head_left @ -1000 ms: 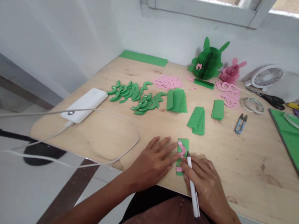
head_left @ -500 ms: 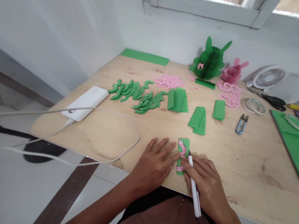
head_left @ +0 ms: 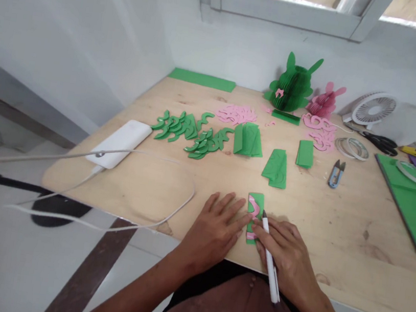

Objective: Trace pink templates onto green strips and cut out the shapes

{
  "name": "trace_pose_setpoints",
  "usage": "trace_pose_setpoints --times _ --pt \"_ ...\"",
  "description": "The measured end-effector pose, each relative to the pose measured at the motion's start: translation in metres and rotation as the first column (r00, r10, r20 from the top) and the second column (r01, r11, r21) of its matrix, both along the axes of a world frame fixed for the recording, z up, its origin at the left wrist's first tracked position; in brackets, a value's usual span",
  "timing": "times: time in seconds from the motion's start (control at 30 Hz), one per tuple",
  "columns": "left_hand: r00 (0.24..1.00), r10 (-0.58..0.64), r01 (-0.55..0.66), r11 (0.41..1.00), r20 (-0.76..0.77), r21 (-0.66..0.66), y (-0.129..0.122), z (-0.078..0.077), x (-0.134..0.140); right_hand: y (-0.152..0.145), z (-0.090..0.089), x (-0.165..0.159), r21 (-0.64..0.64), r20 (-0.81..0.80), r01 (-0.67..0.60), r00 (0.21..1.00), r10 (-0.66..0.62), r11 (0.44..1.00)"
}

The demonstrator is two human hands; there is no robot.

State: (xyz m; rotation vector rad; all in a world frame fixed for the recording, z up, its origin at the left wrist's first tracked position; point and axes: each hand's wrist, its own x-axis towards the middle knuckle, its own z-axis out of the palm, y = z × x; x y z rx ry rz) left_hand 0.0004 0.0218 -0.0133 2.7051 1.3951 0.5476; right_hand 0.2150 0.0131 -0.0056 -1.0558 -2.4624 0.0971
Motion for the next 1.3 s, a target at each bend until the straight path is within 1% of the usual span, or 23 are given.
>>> trace_pose_setpoints --times 0.27,0.5,0.67,0.83,1.3 --pt "1.0 -0.001 0.002 0.999 0.017 -0.033 0.0008 0.001 0.0008 0.0006 0.0 0.0003 -0.008 0.002 -0.011 1.0 0.011 1.0" --pt "0.999 0.003 0.001 0.997 0.042 -0.081 0.0019 0.0058 0.0026 0.0005 0.004 -0.0007 -0.027 0.009 -0.002 1.0 0.003 1.0" --pt "0.999 0.017 -0.013 0.997 0.049 -0.078 0.0019 0.0073 0.004 0.0005 0.0053 -0.001 -0.029 0.01 0.001 1.0 -0.001 1.0" --pt "0.999 0.017 -0.012 0.996 0.051 -0.086 0.0019 0.0055 0.004 0.0008 0.0044 -0.0006 -0.038 0.021 -0.002 1.0 0.003 0.999" --pt "0.999 0.013 -0.011 0.999 0.033 -0.046 0.0008 0.0032 0.0033 0.0006 0.0037 -0.0009 -0.034 0.004 0.002 1.0 -0.002 0.999"
